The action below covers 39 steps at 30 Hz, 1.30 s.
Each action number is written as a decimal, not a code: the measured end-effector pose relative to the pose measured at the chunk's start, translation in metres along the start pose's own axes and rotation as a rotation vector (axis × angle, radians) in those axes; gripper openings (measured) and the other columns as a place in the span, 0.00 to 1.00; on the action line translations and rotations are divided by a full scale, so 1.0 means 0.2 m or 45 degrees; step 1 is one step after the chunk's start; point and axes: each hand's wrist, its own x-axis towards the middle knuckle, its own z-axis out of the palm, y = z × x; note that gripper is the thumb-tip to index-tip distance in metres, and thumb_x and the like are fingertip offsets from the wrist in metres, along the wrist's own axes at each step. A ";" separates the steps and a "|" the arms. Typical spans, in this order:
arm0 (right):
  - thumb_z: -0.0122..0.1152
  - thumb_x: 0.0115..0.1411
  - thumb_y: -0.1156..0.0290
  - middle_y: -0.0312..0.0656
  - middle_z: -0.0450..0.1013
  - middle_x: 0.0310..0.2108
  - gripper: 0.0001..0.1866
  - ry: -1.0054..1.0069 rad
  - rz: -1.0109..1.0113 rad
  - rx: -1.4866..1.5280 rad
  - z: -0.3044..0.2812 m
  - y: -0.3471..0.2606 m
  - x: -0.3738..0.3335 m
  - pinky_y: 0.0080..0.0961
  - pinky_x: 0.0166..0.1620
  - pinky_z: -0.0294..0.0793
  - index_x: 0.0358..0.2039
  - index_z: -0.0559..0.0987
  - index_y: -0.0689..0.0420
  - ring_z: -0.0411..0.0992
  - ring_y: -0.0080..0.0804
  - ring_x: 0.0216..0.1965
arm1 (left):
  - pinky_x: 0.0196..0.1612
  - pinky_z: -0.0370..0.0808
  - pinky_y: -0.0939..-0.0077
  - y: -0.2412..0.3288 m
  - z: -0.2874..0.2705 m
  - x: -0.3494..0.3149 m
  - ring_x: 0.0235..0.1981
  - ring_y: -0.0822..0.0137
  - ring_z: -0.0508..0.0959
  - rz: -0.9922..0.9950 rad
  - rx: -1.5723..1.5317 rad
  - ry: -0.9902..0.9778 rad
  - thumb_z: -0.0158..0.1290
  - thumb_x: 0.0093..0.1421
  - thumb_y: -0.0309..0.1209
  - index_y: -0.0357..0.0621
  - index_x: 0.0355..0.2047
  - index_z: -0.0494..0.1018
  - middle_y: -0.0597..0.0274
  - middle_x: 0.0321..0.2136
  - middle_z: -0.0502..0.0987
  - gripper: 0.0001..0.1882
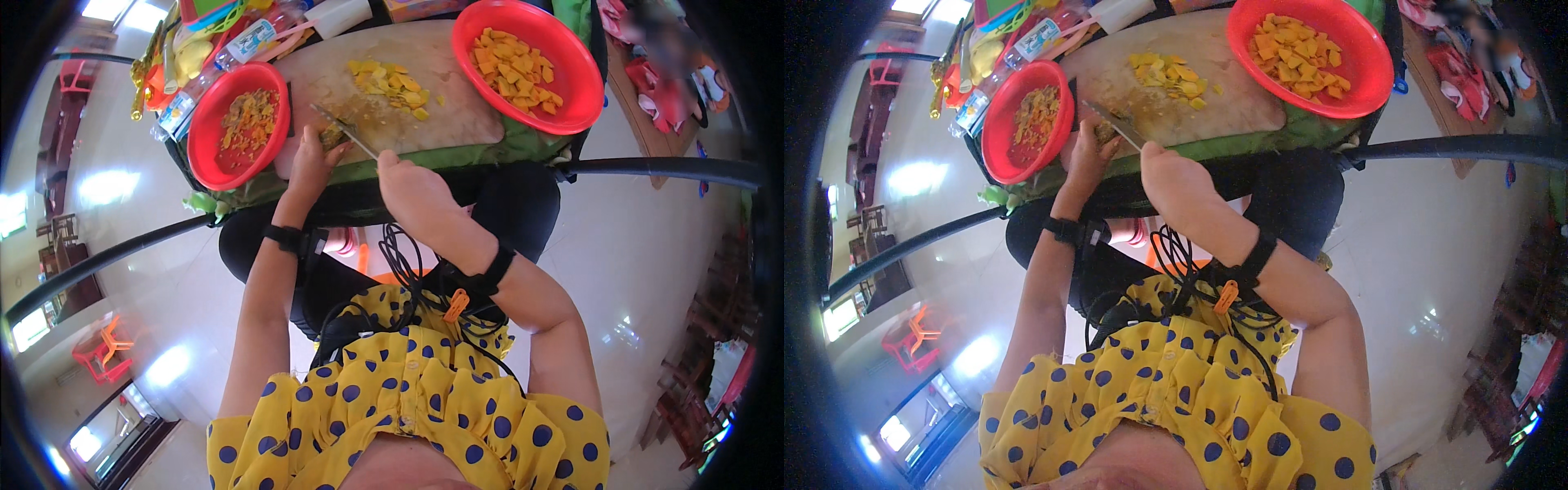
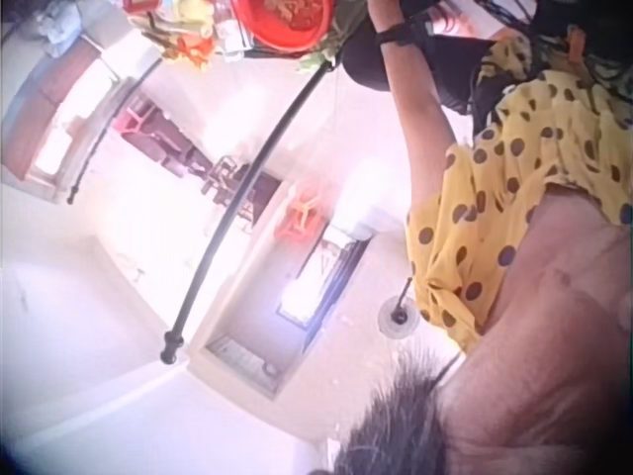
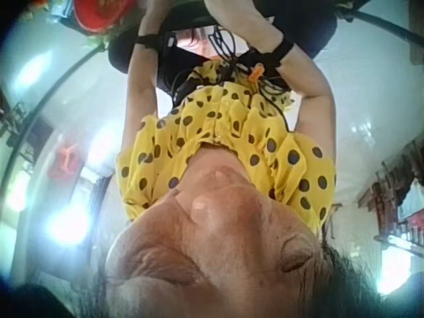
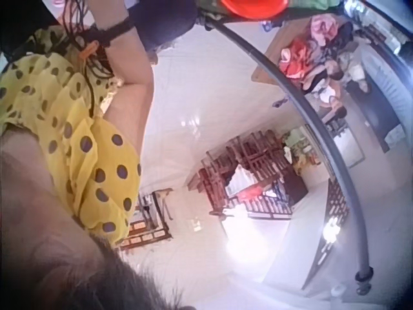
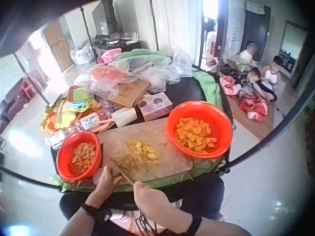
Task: The person slices a yellow fruit on a cutting board using a knife, placing the cut pieces into a red bowl. The person also removes the core and seeds from the fruit and discards them into a separate red bowl.
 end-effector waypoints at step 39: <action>0.40 0.64 0.75 0.67 0.74 0.29 0.09 -0.207 0.070 0.081 -0.24 0.03 0.20 0.55 0.40 0.73 0.36 0.66 0.68 0.75 0.66 0.37 | 0.40 0.73 0.45 0.11 0.03 0.12 0.39 0.32 0.76 -0.179 -0.086 -0.056 0.59 0.61 0.44 0.37 0.41 0.61 0.30 0.37 0.75 0.25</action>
